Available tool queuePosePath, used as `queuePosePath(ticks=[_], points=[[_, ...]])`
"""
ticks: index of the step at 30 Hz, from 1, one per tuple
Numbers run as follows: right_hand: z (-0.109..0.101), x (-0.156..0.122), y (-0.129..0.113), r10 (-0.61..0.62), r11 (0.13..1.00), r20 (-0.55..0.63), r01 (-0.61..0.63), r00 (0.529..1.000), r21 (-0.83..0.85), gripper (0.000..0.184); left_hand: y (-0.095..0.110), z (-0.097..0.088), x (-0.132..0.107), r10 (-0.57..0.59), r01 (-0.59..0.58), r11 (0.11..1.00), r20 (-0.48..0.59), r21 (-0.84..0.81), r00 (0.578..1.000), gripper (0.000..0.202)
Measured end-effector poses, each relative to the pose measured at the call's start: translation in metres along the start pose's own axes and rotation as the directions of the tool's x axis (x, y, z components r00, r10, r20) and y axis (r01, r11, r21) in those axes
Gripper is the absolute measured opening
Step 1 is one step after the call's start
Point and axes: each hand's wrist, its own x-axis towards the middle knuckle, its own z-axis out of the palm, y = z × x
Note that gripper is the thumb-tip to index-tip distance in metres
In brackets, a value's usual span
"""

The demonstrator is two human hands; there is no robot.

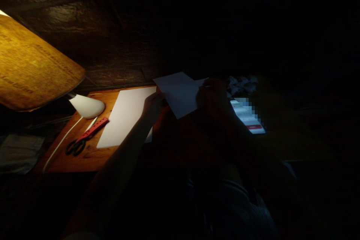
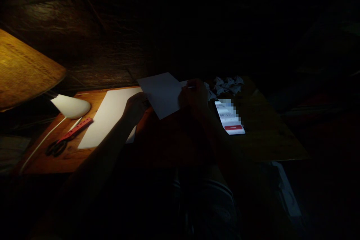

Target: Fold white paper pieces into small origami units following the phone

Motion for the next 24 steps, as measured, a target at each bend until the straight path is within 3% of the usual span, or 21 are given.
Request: queuePosePath(ticks=[1, 3, 9, 16, 21, 24], points=[[-0.001, -0.003, -0.005, 0.060, 0.998, -0.046, -0.058, 0.997, 0.039, 0.031, 0.001, 0.001, 0.000, 0.013, -0.013, 1.000, -0.007, -0.007, 1.000, 0.013], [-0.003, -0.009, -0.016, 0.048, 0.996, -0.018, -0.046, 0.999, 0.078, 0.033, 0.003, 0.002, -0.002, 0.035, -0.035, 0.999, -0.008, -0.006, 0.999, 0.015], [0.005, -0.023, -0.039, -0.129, 0.987, 0.265, 0.098, 0.955, 0.125, 0.040, 0.000, 0.001, -0.003, 0.002, -0.002, 1.000, 0.038, 0.014, 0.999, 0.022], [0.007, -0.035, -0.049, -0.199, 0.862, 0.417, -0.044, 0.887, 0.505, 0.072, -0.004, -0.003, -0.006, -0.021, 0.020, 1.000, 0.183, 0.004, 0.983, 0.032], [-0.004, -0.031, -0.050, -0.235, 0.799, 0.483, -0.116, 0.844, 0.590, 0.091, -0.007, 0.002, -0.010, -0.009, -0.021, 0.992, 0.232, 0.127, 0.973, 0.043], [-0.007, -0.029, -0.051, -0.233, 0.830, 0.491, -0.092, 0.840, 0.551, 0.094, -0.010, 0.003, -0.011, -0.012, -0.035, 0.983, 0.251, 0.179, 0.968, 0.043]])
